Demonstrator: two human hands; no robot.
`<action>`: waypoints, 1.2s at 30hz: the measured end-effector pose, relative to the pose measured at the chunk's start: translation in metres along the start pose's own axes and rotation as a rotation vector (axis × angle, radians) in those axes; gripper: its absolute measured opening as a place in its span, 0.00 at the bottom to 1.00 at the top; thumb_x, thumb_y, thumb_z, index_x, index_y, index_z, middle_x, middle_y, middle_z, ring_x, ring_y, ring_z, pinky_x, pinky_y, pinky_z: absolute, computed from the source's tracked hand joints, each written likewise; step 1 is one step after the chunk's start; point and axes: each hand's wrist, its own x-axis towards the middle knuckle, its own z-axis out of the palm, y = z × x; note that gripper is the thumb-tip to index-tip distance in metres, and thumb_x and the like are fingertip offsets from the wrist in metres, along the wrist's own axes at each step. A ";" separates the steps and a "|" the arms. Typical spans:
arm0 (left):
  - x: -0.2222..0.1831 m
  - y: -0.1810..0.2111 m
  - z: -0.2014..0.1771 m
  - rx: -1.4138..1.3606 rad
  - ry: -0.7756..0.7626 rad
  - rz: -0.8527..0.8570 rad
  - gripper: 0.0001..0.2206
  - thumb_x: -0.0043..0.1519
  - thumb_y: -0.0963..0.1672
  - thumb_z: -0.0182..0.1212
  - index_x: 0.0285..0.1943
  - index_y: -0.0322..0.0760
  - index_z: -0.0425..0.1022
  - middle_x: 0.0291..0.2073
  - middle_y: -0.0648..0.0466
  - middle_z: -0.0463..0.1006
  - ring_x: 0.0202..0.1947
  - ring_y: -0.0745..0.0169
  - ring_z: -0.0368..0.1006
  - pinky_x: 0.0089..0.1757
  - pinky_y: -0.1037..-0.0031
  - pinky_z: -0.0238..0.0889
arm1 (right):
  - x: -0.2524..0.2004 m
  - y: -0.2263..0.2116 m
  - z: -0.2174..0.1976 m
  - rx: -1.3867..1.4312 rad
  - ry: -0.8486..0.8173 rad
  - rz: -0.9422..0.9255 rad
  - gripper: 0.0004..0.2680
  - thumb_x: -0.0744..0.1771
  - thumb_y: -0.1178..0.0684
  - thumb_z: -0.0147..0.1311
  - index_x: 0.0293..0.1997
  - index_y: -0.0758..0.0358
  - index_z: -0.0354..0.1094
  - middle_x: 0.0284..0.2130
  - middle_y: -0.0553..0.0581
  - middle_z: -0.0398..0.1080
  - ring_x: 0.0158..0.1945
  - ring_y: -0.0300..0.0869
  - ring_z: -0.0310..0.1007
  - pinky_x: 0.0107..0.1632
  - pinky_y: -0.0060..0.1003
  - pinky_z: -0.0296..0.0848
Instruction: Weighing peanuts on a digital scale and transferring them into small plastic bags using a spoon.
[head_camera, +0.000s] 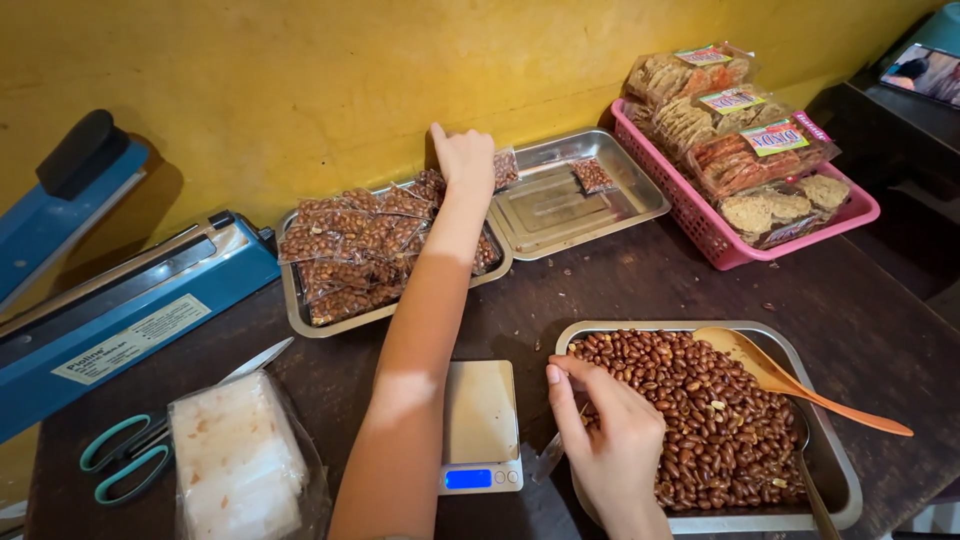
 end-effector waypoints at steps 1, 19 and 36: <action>-0.001 0.000 -0.002 -0.001 0.001 0.001 0.09 0.53 0.39 0.57 0.23 0.49 0.71 0.18 0.64 0.72 0.28 0.62 0.69 0.53 0.58 0.42 | 0.000 0.000 0.000 -0.001 0.000 0.000 0.04 0.63 0.55 0.50 0.34 0.60 0.70 0.29 0.47 0.73 0.30 0.34 0.73 0.35 0.27 0.68; -0.017 -0.014 -0.025 0.004 0.037 0.031 0.08 0.52 0.39 0.61 0.24 0.48 0.71 0.18 0.65 0.72 0.27 0.64 0.70 0.54 0.58 0.41 | 0.004 0.003 -0.001 0.017 -0.014 -0.014 0.04 0.63 0.55 0.49 0.34 0.61 0.69 0.29 0.48 0.73 0.28 0.34 0.72 0.33 0.26 0.67; -0.343 -0.184 -0.069 -0.305 0.097 0.621 0.04 0.54 0.48 0.57 0.28 0.50 0.73 0.32 0.62 0.72 0.34 0.60 0.66 0.40 0.60 0.51 | -0.024 -0.029 0.003 0.146 -0.155 -0.044 0.03 0.65 0.55 0.52 0.37 0.59 0.70 0.25 0.48 0.70 0.25 0.33 0.65 0.36 0.26 0.63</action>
